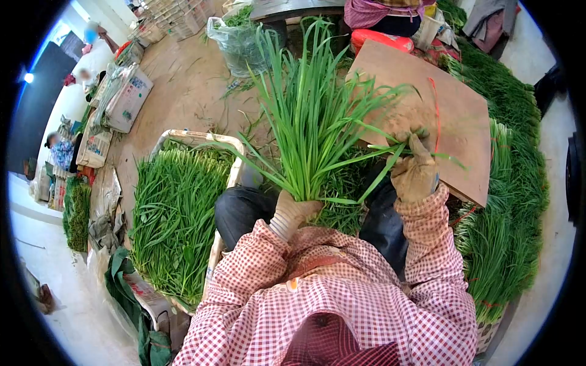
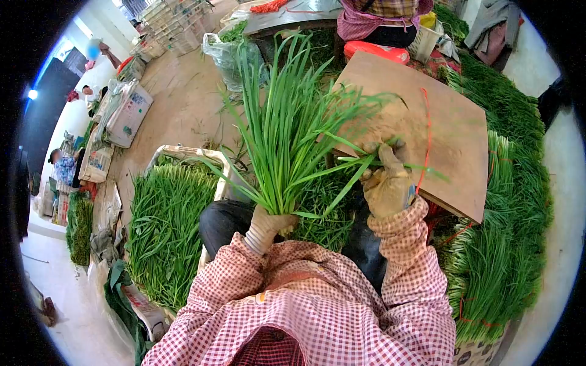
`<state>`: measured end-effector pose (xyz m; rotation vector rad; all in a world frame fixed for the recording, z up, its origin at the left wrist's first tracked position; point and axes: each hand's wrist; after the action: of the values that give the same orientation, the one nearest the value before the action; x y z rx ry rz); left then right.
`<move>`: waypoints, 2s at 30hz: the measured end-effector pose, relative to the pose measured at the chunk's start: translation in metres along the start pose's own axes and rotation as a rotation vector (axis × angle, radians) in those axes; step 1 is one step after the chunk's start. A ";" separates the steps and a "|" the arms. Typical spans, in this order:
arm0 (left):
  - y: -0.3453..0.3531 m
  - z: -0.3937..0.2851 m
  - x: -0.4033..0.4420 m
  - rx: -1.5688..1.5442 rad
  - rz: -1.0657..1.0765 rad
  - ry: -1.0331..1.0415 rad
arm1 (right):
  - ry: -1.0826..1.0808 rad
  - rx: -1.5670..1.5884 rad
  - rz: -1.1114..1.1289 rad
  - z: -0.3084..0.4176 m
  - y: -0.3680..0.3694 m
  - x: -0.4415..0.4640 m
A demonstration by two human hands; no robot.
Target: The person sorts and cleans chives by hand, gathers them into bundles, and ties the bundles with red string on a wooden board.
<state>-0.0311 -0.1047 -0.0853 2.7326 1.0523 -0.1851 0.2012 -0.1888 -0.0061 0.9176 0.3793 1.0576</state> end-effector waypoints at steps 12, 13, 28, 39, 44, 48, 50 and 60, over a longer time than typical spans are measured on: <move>-0.010 -0.030 0.001 0.076 -0.138 -0.173 | 0.356 -1.399 0.635 -0.025 0.018 -0.001; -0.012 -0.026 -0.001 0.075 -0.138 -0.174 | 0.389 -1.514 0.726 -0.025 0.025 -0.001; -0.055 -0.036 -0.043 -0.038 -0.065 -0.008 | 0.768 -1.024 0.974 -0.107 0.032 -0.030; -0.141 0.072 -0.066 -1.039 0.008 0.061 | 0.956 -0.798 1.220 -0.138 0.055 -0.056; -0.088 -0.026 -0.119 -0.479 -0.120 -0.081 | 0.806 -0.467 1.092 -0.106 0.053 -0.047; -0.102 -0.010 -0.157 -0.523 -0.083 -0.045 | 0.835 -0.443 0.577 -0.076 0.022 -0.025; -0.102 -0.005 -0.174 -0.500 -0.017 -0.037 | 0.684 -0.434 0.502 -0.070 0.010 -0.010; -0.075 0.003 -0.198 -0.755 -0.071 0.033 | 0.419 -0.710 0.943 -0.084 0.065 0.053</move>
<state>-0.2280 -0.1795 -0.0614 2.0235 0.9683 0.2115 0.1320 -0.0922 0.0041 0.1771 -0.1423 2.0865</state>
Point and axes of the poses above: each hand's wrist, its own x-axis towards the middle knuckle, its own y-axis out of the palm, z = x × y, and after that the axes turned 15 degrees about z, right-handed
